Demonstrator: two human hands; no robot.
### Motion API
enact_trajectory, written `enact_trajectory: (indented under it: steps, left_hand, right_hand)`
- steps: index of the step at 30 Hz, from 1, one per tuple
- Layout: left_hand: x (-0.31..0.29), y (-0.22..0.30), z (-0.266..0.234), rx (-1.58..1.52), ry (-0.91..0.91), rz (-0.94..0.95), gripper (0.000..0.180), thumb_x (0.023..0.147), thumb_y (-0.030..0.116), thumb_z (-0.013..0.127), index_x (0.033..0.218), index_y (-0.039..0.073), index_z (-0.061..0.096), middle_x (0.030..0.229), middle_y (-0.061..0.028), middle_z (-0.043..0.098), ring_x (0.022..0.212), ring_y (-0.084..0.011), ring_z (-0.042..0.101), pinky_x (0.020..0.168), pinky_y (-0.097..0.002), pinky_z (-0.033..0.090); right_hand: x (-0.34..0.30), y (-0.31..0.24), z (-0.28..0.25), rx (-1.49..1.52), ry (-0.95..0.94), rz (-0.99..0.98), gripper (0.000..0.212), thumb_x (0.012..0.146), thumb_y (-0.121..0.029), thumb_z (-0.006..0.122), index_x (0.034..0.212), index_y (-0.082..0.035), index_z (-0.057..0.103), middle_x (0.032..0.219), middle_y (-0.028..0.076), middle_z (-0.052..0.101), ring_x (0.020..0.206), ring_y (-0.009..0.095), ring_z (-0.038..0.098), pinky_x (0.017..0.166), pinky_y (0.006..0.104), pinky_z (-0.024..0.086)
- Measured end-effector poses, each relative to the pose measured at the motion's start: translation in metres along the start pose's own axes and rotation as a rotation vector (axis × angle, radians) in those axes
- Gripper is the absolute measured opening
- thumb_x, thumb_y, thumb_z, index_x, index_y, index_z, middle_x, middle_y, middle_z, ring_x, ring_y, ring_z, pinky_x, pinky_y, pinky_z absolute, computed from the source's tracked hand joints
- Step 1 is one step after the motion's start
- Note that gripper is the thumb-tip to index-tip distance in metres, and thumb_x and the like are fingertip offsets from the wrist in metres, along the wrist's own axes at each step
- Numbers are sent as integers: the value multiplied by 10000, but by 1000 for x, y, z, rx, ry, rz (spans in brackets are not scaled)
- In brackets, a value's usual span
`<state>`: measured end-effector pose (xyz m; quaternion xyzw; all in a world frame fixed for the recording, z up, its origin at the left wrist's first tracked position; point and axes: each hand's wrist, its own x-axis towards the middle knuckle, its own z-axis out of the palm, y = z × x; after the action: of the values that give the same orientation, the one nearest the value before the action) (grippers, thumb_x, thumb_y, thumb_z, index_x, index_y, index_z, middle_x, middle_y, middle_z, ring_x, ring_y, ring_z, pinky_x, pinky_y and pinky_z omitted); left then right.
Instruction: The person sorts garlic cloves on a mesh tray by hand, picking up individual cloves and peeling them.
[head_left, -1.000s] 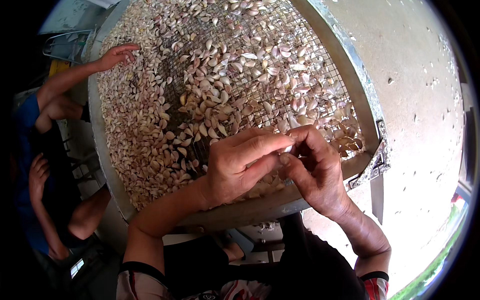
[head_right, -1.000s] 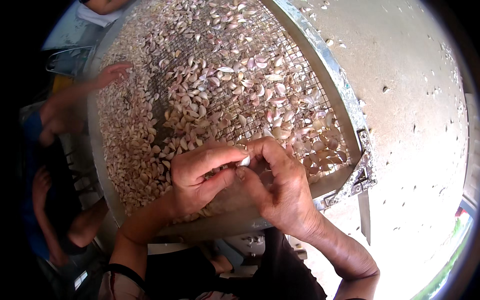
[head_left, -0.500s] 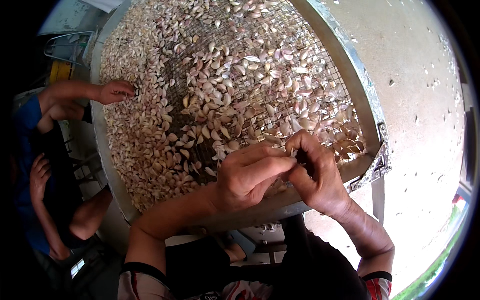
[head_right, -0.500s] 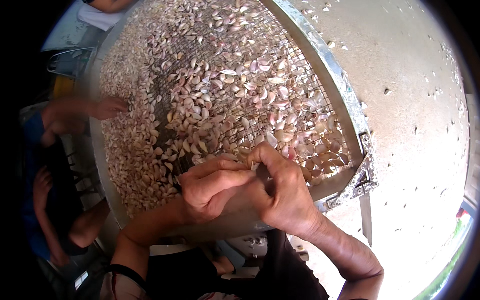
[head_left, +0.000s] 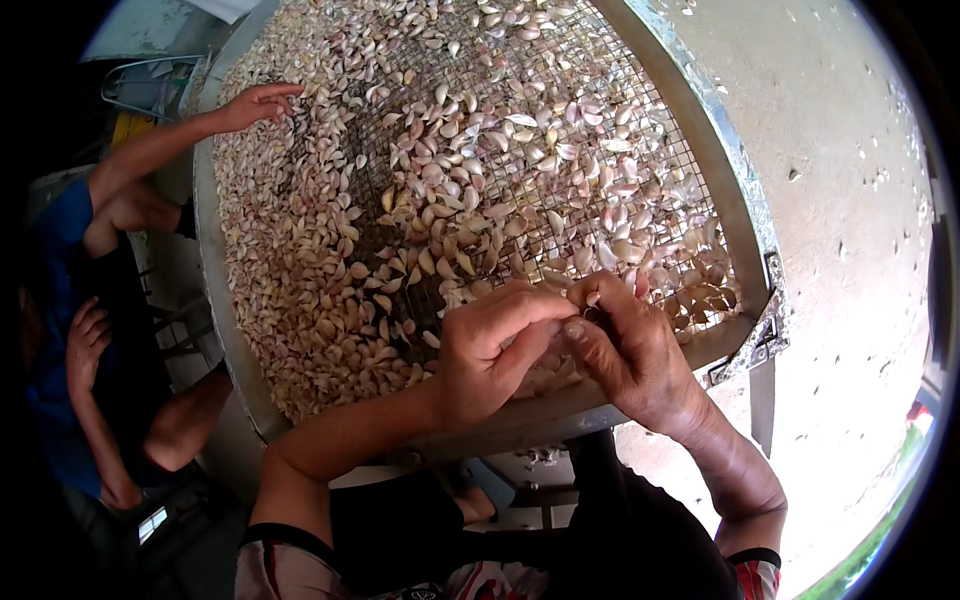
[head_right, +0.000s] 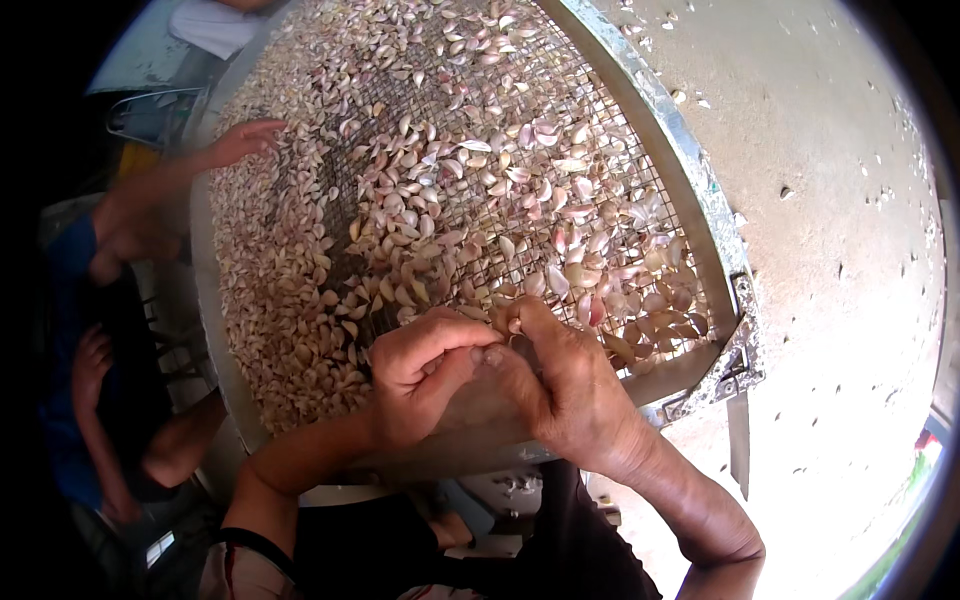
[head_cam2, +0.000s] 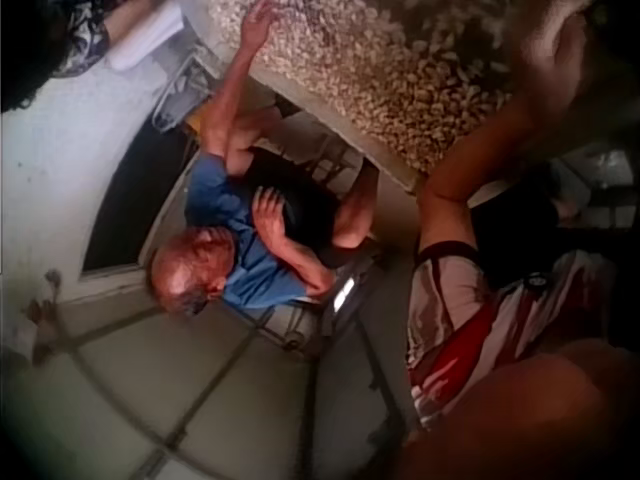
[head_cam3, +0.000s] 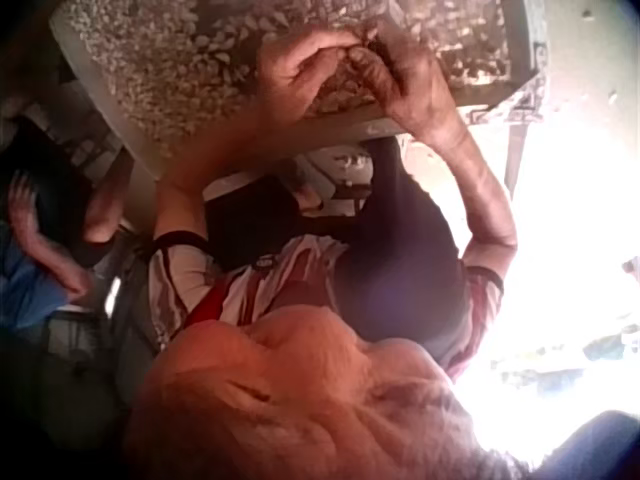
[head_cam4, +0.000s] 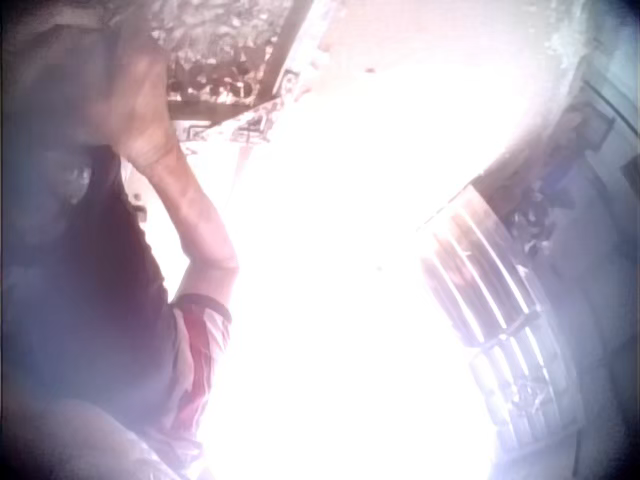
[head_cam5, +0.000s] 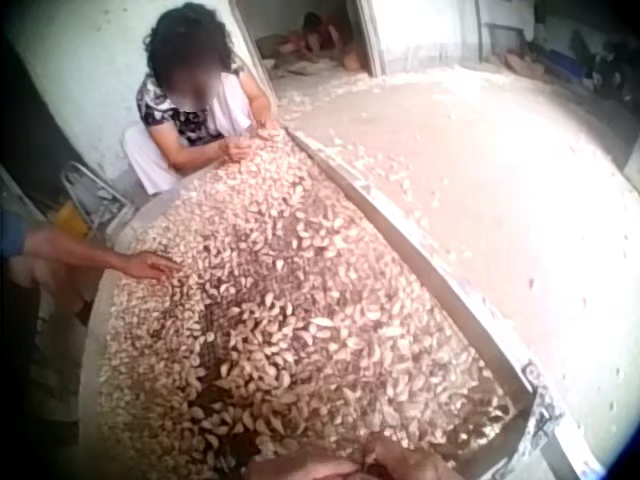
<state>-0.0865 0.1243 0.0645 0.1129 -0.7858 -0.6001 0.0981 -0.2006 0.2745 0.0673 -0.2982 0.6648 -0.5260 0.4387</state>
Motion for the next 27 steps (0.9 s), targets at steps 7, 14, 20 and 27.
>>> enact_trajectory:
  steps: [7, 14, 20, 27]
  left_hand:
    - [-7, -11, -19, 145, -73, 106, 256, 820, -109, 598, 1041, 7, 653, 865, -110, 657, 715, -177, 631, 609, -288, 503]
    - [117, -95, -49, 795, 268, 306, 233, 859, -15, 605, 1078, 46, 658, 982, -101, 611, 871, -230, 608, 746, -356, 503]
    - [149, -124, -55, 693, 54, 117, 218, 834, 6, 647, 1043, 61, 674, 939, -91, 595, 843, -243, 606, 760, -366, 492]
    - [150, -116, -37, 646, 139, 261, 128, 806, 2, 668, 926, 45, 684, 997, -82, 623, 869, -224, 625, 769, -343, 513]
  right_hand:
    - [-2, -8, 4, 86, 78, 10, 153, 973, -32, 516, 1094, 14, 599, 862, 139, 631, 711, 210, 639, 647, 316, 506]
    - [-4, -7, 0, 10, -13, -91, 252, 878, 77, 551, 1106, -4, 622, 1038, 146, 674, 864, 204, 678, 785, 299, 536]
    - [-3, 3, -3, 206, -48, 43, 169, 875, 64, 606, 1029, 0, 629, 950, 116, 660, 837, 143, 646, 749, 277, 516]
    - [-2, 6, -3, 100, -67, -33, 33, 897, 20, 607, 929, 22, 598, 773, 85, 567, 704, 163, 550, 651, 306, 461]
